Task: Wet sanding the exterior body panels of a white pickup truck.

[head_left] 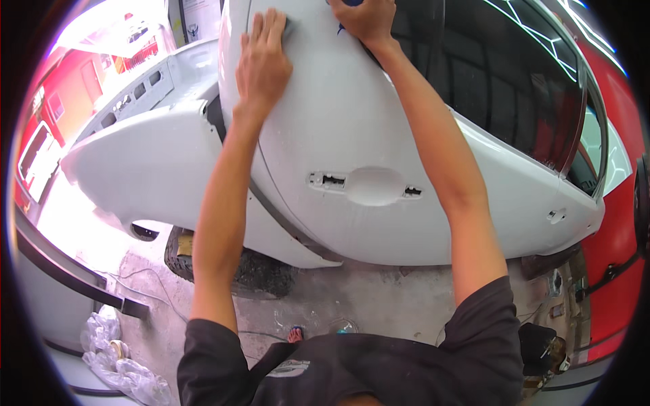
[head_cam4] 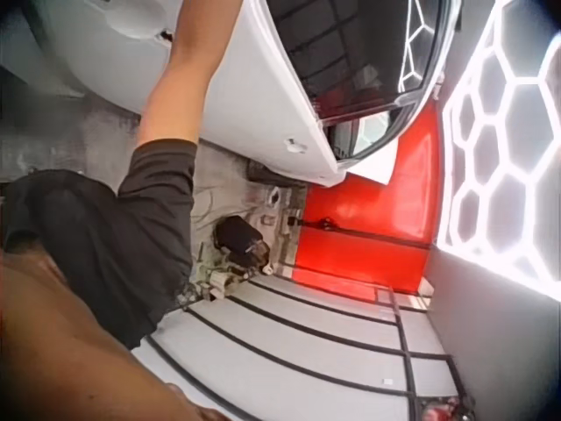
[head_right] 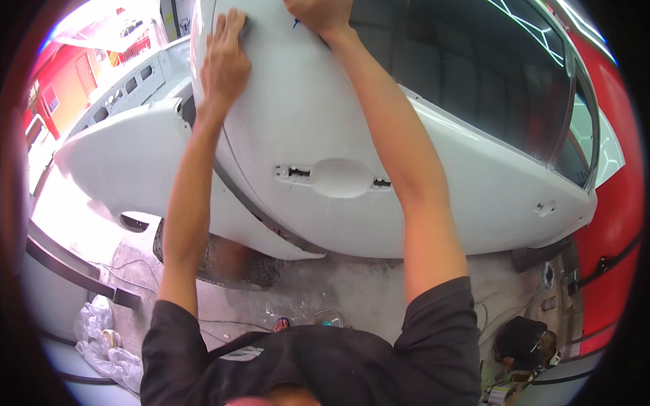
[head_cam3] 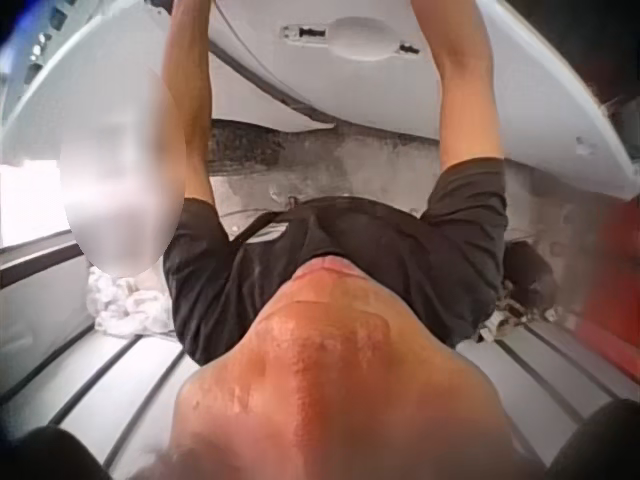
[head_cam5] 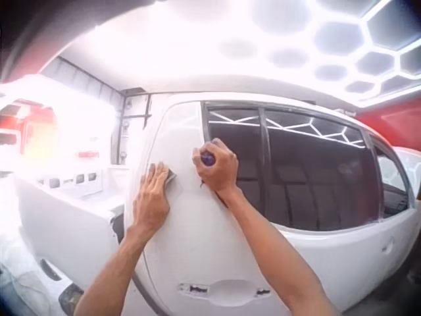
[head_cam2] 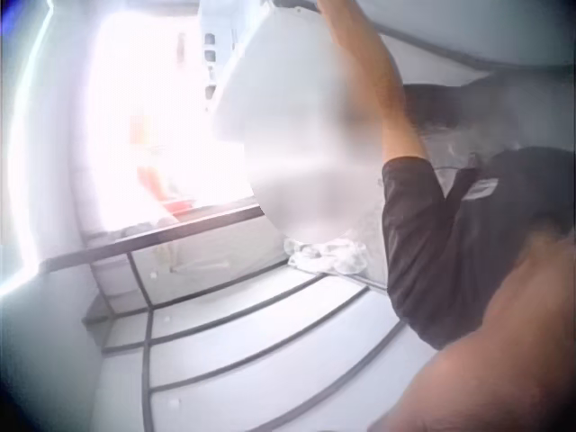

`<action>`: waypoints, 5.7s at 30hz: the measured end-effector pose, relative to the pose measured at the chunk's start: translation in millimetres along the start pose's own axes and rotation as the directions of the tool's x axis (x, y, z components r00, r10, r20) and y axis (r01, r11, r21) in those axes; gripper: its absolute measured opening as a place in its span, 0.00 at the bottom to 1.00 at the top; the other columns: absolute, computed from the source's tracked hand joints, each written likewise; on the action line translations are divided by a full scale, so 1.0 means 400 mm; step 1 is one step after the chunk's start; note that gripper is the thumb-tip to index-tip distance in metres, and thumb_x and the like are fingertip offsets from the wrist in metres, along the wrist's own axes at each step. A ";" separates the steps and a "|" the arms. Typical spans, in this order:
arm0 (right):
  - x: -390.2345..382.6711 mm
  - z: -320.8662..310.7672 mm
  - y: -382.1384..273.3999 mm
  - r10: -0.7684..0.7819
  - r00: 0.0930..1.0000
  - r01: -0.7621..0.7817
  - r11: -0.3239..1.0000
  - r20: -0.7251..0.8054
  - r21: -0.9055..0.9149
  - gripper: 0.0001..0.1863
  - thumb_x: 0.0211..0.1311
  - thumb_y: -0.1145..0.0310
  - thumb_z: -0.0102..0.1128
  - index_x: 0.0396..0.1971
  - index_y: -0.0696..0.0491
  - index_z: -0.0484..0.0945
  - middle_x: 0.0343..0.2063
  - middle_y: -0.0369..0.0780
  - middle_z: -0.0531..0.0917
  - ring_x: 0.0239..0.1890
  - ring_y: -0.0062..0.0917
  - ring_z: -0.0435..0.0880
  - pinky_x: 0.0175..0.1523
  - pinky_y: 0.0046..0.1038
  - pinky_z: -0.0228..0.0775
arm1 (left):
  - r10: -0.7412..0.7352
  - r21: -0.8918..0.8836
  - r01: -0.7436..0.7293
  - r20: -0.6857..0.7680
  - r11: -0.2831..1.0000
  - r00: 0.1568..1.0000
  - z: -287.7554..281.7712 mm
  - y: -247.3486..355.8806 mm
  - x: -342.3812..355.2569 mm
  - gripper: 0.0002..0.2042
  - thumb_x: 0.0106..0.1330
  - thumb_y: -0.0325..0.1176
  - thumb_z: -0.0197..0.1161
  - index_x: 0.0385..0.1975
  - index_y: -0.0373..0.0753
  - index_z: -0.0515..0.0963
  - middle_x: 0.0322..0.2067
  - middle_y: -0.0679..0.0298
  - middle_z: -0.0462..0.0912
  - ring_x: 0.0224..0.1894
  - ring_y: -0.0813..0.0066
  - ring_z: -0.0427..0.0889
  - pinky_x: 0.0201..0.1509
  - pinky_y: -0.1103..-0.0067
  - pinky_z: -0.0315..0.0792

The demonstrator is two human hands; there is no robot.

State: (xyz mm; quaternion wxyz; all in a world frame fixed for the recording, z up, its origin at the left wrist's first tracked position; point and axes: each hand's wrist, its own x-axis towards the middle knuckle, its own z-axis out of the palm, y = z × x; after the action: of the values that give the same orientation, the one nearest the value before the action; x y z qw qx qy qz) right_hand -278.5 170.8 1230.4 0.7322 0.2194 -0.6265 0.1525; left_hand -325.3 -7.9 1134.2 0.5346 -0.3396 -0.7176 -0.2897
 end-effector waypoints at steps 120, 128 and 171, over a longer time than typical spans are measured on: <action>-0.339 -0.012 -0.204 0.220 0.880 0.082 0.804 0.421 -0.590 0.37 0.72 0.54 0.52 0.74 0.58 0.56 0.76 0.44 0.58 0.79 0.37 0.52 0.79 0.56 0.40 | -0.521 0.104 0.528 0.398 0.843 0.755 -0.156 -0.525 -0.068 0.24 0.65 0.55 0.62 0.39 0.36 0.82 0.34 0.50 0.85 0.39 0.50 0.83 0.47 0.62 0.73; -0.253 0.019 -0.135 0.085 0.889 0.217 0.787 0.450 -0.577 0.39 0.72 0.54 0.53 0.74 0.62 0.56 0.76 0.46 0.57 0.80 0.40 0.52 0.81 0.49 0.43 | -0.491 0.122 0.481 0.360 0.868 0.793 -0.130 -0.523 -0.067 0.23 0.64 0.54 0.62 0.37 0.36 0.82 0.32 0.50 0.85 0.37 0.51 0.83 0.46 0.63 0.73; -0.011 0.113 -0.051 0.101 0.897 0.159 0.835 0.431 -0.526 0.58 0.64 0.28 0.51 0.73 0.67 0.53 0.74 0.56 0.58 0.78 0.48 0.53 0.81 0.40 0.44 | -0.503 0.106 0.510 0.422 0.854 0.754 -0.122 -0.493 -0.049 0.26 0.64 0.60 0.61 0.40 0.38 0.84 0.38 0.49 0.87 0.44 0.48 0.85 0.50 0.61 0.75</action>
State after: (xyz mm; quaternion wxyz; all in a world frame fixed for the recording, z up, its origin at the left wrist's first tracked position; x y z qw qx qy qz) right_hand -307.3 130.4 1228.9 0.6046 0.0389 -0.7894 -0.0989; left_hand -450.6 -168.1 1117.8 0.2596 -0.1928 -0.8809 -0.3456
